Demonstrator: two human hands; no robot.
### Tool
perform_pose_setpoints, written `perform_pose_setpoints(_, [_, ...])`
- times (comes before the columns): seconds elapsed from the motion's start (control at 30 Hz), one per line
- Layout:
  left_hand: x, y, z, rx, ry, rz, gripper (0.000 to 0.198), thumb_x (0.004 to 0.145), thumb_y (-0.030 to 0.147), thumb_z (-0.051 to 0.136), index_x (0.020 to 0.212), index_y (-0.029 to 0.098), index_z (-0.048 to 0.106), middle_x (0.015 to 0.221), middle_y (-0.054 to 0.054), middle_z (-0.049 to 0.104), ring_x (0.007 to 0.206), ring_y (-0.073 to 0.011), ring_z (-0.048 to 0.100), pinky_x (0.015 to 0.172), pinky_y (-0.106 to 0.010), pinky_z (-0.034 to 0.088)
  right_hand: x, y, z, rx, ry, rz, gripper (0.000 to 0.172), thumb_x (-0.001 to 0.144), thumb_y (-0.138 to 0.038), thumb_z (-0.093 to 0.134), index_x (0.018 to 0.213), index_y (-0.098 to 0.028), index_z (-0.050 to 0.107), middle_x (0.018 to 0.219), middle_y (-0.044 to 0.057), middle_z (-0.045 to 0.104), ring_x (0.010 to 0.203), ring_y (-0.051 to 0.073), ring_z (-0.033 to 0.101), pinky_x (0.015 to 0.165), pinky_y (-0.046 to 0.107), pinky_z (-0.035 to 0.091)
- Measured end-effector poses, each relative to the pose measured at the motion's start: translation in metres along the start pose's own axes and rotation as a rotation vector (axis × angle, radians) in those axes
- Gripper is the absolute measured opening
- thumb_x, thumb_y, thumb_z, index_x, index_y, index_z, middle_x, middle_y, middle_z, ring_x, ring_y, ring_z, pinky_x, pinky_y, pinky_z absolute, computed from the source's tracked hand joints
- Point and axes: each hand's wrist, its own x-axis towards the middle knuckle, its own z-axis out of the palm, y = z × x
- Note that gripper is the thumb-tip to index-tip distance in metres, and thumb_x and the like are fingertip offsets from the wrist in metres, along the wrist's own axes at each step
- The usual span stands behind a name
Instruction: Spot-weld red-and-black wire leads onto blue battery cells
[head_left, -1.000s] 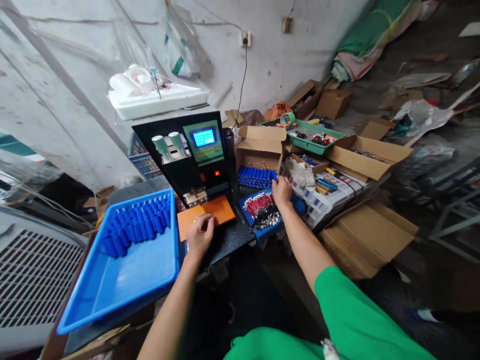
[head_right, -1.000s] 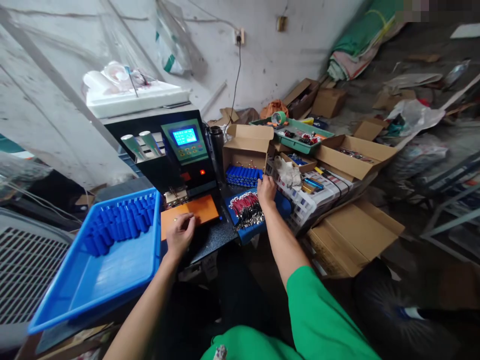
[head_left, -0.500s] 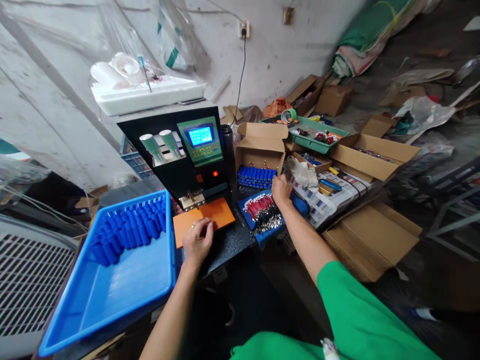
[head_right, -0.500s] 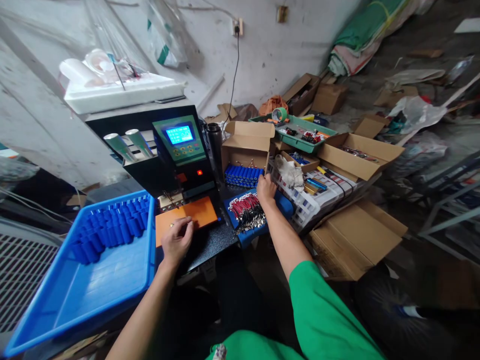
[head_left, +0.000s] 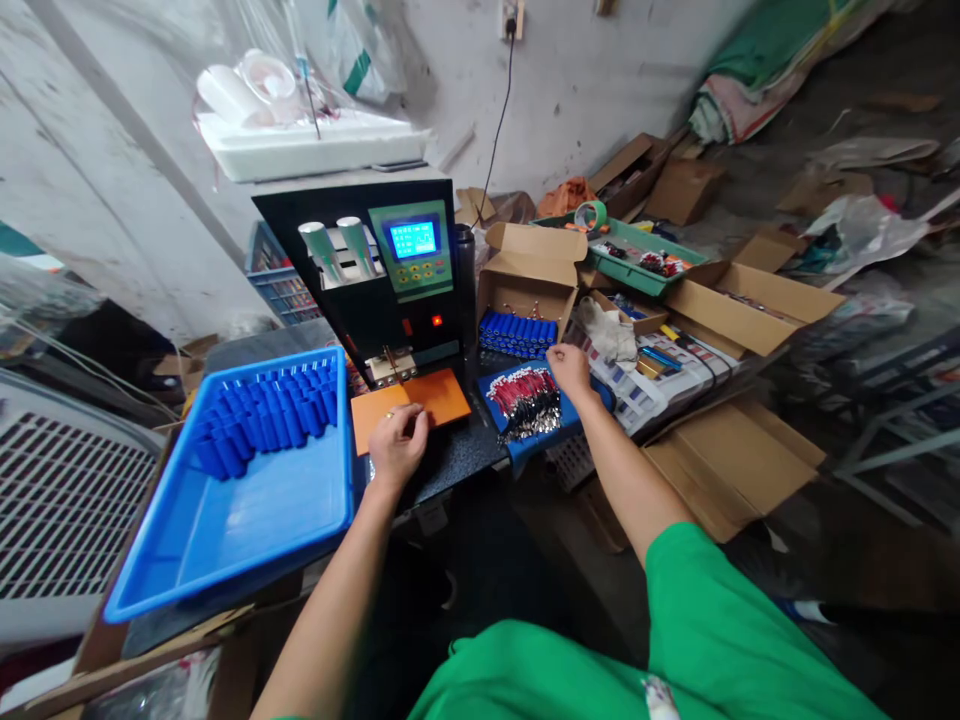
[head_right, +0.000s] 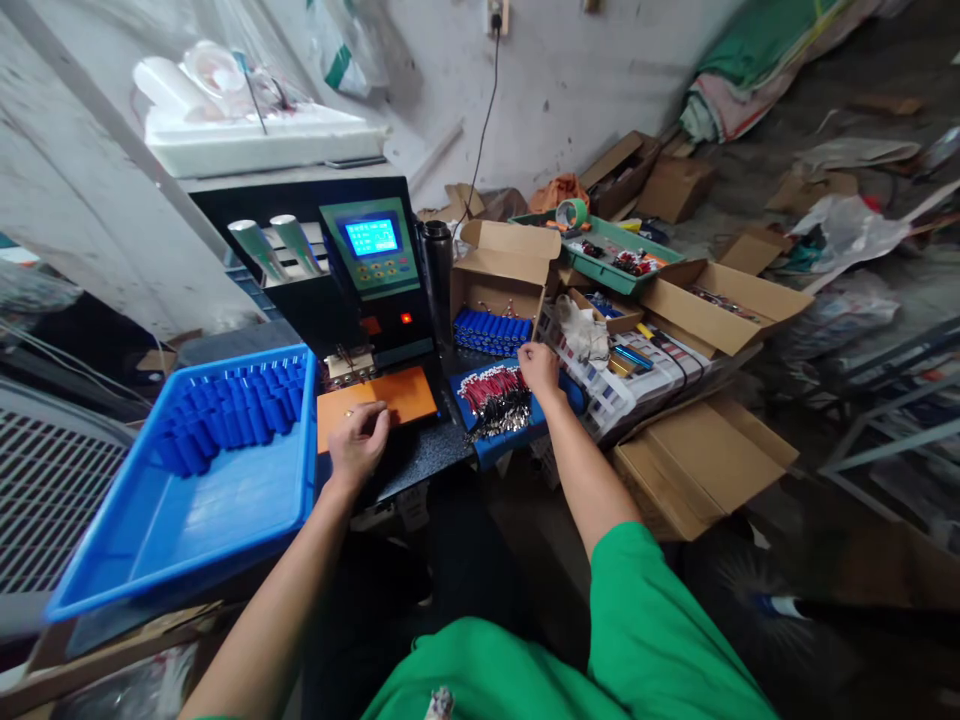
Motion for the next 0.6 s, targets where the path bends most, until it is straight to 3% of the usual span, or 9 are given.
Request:
perform_pose_setpoints(0.2, [0.002, 0.002, 0.000, 0.002, -0.019, -0.046, 0.023, 0.091, 0.038, 0.055, 0.090, 0.019, 0.068, 0.089, -0.006, 0.073, 0.078, -0.0192, 0.068, 0.073, -0.032, 0.051, -0.014, -0.002, -0.006, 0.175, -0.236, -0.028, 0.017, 0.084, -0.022, 0.061, 0.082, -0.013, 0.076, 0.083, 0.006, 0.075, 0.083, 0.018, 0.067, 0.075, 0.023, 0.046])
perform_pose_setpoints(0.37, [0.003, 0.004, -0.001, -0.030, -0.029, -0.074, 0.023, 0.091, 0.038, 0.055, 0.090, 0.019, 0.068, 0.088, -0.007, 0.072, 0.076, -0.0192, 0.067, 0.073, -0.032, 0.051, -0.037, -0.027, -0.015, 0.045, -0.410, -0.187, 0.015, 0.083, -0.019, 0.061, 0.074, -0.017, 0.074, 0.074, 0.003, 0.072, 0.071, 0.016, 0.063, 0.065, 0.023, 0.039])
perform_pose_setpoints(0.6, [0.002, 0.002, -0.001, -0.056, -0.040, -0.060, 0.022, 0.091, 0.037, 0.056, 0.091, 0.019, 0.068, 0.088, -0.006, 0.072, 0.077, -0.0187, 0.067, 0.072, -0.031, 0.051, -0.050, -0.039, -0.033, -0.152, -0.430, -0.172, 0.016, 0.082, -0.013, 0.060, 0.077, -0.018, 0.075, 0.081, 0.005, 0.074, 0.074, 0.017, 0.063, 0.064, 0.024, 0.037])
